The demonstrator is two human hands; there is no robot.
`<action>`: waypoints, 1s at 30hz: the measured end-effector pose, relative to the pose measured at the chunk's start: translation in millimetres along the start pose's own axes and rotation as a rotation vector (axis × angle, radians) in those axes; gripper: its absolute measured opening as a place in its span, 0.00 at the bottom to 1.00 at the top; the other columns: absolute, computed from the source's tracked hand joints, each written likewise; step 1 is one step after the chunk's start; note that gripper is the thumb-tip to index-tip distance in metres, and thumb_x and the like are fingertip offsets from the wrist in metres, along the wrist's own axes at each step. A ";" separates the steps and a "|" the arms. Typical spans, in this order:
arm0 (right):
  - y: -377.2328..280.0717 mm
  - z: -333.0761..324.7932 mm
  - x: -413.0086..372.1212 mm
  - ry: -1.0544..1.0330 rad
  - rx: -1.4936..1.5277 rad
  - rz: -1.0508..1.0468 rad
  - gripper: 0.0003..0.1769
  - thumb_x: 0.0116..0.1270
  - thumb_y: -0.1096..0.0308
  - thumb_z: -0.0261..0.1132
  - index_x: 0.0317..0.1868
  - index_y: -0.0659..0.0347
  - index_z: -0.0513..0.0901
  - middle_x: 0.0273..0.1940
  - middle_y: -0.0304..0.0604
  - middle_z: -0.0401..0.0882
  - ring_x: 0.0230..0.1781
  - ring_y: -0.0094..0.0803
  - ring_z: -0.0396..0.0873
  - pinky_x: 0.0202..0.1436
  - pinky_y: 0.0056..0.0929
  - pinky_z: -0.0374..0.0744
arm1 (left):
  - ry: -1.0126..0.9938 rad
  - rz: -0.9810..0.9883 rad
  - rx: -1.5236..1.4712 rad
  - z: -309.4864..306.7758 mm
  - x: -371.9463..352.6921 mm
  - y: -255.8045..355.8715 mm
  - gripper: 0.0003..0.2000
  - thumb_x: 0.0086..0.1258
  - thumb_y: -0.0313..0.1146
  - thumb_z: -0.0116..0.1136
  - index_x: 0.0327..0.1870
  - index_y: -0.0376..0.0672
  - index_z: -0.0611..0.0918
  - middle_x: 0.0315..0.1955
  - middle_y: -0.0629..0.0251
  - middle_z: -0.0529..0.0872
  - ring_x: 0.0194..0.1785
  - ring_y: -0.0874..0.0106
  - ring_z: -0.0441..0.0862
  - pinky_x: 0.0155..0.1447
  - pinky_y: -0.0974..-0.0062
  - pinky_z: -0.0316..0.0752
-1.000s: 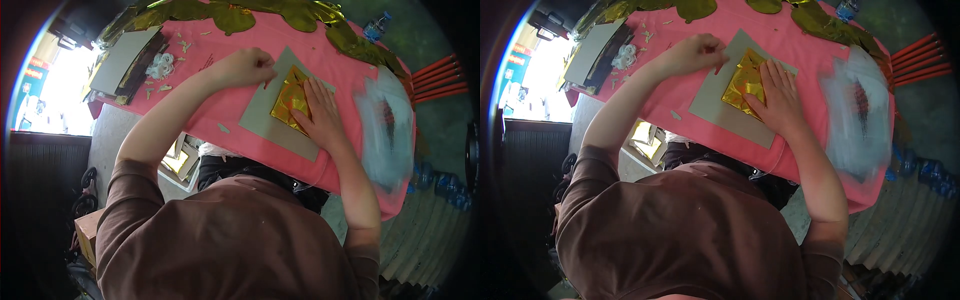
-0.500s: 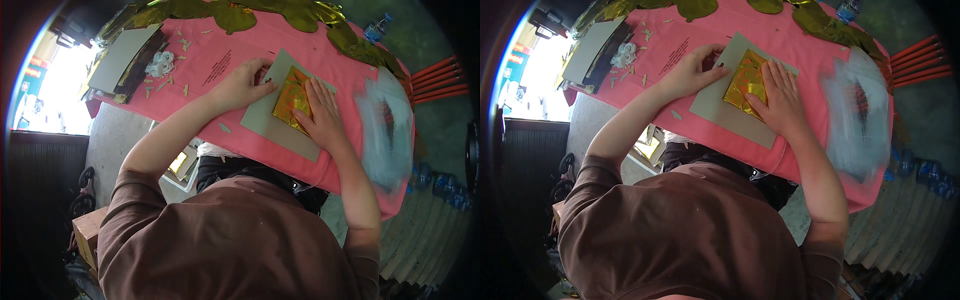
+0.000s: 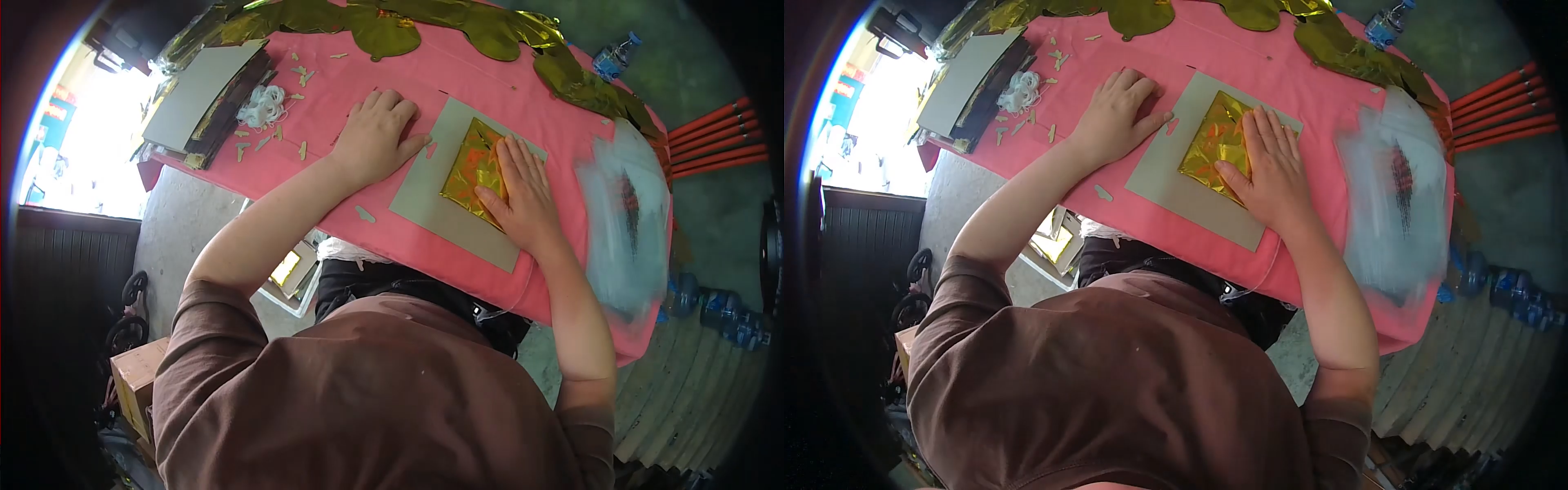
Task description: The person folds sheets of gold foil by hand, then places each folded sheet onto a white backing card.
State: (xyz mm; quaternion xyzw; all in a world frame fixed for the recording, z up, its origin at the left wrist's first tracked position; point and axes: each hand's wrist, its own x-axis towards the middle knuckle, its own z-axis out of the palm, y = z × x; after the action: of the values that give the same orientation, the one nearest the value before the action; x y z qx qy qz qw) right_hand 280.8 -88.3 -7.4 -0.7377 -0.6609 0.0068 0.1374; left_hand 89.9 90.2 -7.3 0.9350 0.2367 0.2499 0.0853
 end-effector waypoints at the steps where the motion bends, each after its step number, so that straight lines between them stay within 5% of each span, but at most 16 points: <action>1: -0.1 0.4 -0.4 -0.001 0.000 0.000 0.41 0.67 0.46 0.54 0.71 0.65 0.56 0.72 0.54 0.52 0.75 0.45 0.48 0.75 0.43 0.46 | -0.011 -0.008 -0.003 1.0 -0.1 -0.8 0.16 0.60 0.43 0.62 0.42 0.43 0.78 0.41 0.59 0.76 0.50 0.59 0.73 0.51 0.59 0.70; 10: 0.9 1.3 0.2 -0.010 -0.018 0.007 0.41 0.68 0.45 0.53 0.71 0.64 0.55 0.72 0.54 0.51 0.75 0.44 0.47 0.76 0.43 0.45 | 0.012 0.015 -0.230 3.9 2.7 -6.0 0.09 0.64 0.31 0.59 0.41 0.38 0.78 0.30 0.59 0.77 0.38 0.59 0.77 0.45 0.64 0.73; 16: -0.2 0.7 0.0 -0.015 -0.012 0.015 0.41 0.68 0.45 0.53 0.72 0.64 0.55 0.72 0.53 0.51 0.75 0.43 0.47 0.76 0.43 0.45 | 0.035 0.033 -0.231 -2.4 4.3 4.9 0.07 0.64 0.28 0.56 0.42 0.39 0.79 0.32 0.56 0.78 0.37 0.57 0.78 0.43 0.64 0.75; 23: 1.5 2.0 -0.2 -0.004 -0.006 0.011 0.41 0.68 0.44 0.53 0.71 0.64 0.55 0.73 0.53 0.51 0.75 0.43 0.47 0.75 0.43 0.46 | 0.011 0.153 -0.245 -6.7 6.6 8.9 0.09 0.63 0.28 0.55 0.42 0.39 0.79 0.32 0.56 0.77 0.35 0.57 0.79 0.40 0.64 0.76; 30: -0.2 0.7 -0.4 0.012 0.021 0.008 0.41 0.68 0.44 0.53 0.71 0.64 0.56 0.72 0.54 0.52 0.75 0.43 0.48 0.75 0.43 0.46 | -0.128 0.020 -0.239 -20.6 1.9 25.6 0.09 0.57 0.29 0.56 0.38 0.37 0.78 0.31 0.54 0.80 0.36 0.56 0.81 0.41 0.61 0.76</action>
State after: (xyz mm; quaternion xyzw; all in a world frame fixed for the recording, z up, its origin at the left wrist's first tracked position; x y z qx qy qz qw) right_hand 280.4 -88.6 -8.1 -0.7389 -0.6571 0.0100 0.1492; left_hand 91.1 69.7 18.4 0.9345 0.1898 0.2171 0.2086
